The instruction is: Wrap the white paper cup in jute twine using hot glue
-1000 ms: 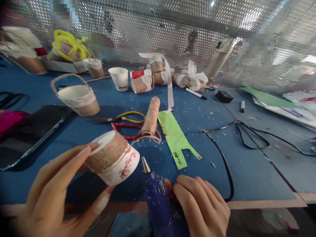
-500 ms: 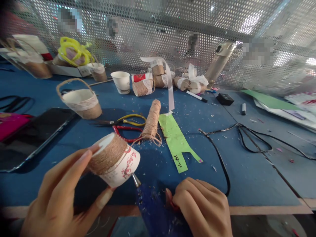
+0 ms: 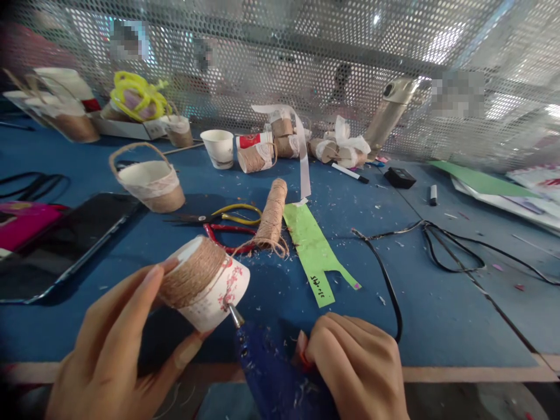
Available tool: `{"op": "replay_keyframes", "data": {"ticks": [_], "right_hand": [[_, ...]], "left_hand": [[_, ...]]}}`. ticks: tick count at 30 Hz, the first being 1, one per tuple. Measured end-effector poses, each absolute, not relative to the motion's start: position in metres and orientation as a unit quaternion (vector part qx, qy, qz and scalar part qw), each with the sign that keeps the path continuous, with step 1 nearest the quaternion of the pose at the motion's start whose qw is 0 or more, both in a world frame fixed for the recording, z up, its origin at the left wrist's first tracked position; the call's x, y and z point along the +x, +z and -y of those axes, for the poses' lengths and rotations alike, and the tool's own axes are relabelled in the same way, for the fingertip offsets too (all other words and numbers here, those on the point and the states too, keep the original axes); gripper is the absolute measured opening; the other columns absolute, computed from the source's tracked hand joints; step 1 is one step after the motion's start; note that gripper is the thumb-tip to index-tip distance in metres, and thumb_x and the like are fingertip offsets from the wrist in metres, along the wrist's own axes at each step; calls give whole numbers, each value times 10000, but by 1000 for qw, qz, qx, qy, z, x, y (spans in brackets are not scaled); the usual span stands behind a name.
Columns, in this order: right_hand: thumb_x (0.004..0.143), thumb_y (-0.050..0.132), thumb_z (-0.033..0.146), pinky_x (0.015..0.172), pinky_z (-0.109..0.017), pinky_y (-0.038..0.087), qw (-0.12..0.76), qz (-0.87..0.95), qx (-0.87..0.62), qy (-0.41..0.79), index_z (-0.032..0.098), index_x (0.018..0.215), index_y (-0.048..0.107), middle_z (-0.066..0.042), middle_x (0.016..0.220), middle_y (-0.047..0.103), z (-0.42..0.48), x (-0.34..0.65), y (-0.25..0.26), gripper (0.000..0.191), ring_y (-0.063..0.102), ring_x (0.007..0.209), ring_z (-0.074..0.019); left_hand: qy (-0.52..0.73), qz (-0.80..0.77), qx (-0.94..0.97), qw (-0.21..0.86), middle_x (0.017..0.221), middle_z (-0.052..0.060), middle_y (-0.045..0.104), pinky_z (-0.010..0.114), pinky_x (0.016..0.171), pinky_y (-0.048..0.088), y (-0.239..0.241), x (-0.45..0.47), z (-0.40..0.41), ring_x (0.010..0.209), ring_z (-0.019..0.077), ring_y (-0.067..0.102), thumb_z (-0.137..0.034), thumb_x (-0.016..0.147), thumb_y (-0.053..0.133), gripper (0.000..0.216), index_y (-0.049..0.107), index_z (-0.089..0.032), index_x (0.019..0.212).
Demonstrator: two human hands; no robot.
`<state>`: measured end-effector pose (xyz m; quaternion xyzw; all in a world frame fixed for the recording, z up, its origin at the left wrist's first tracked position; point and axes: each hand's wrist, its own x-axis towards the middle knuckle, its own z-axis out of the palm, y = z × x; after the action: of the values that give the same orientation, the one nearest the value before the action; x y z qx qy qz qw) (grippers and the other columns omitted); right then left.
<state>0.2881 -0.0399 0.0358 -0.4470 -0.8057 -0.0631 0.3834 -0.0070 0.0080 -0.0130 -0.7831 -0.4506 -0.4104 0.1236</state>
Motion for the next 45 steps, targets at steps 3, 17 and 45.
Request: {"op": "replay_keyframes", "data": {"ticks": [3, 17, 45], "right_hand": [[1132, 585, 40, 562, -253, 396, 385, 804, -450, -56, 298, 977, 429, 93, 773, 408, 38, 288, 37, 339, 427, 580, -77], [1199, 590, 95, 576, -219, 410, 364, 817, -445, -52, 301, 961, 386, 117, 734, 463, 30, 298, 41, 376, 478, 547, -56], [1228, 654, 112, 631, -246, 423, 351, 806, -469, -92, 271, 909, 483, 62, 847, 518, 33, 290, 35, 396, 481, 663, -91]], "left_hand": [[-425, 440, -780, 135, 1650, 113, 831, 291, 956, 785, -14, -9, -7, 1348, 281, 919, -324, 1207, 761, 860, 353, -320, 1965], [-403, 457, -779, 148, 1661, 128, 817, 310, 896, 780, -16, -8, -10, 1320, 292, 921, -447, 1248, 689, 837, 308, -306, 1980], [-393, 472, -777, 139, 1712, 99, 764, 314, 913, 768, -20, -13, -9, 1338, 272, 893, -464, 1237, 708, 829, 343, -339, 1971]]}}
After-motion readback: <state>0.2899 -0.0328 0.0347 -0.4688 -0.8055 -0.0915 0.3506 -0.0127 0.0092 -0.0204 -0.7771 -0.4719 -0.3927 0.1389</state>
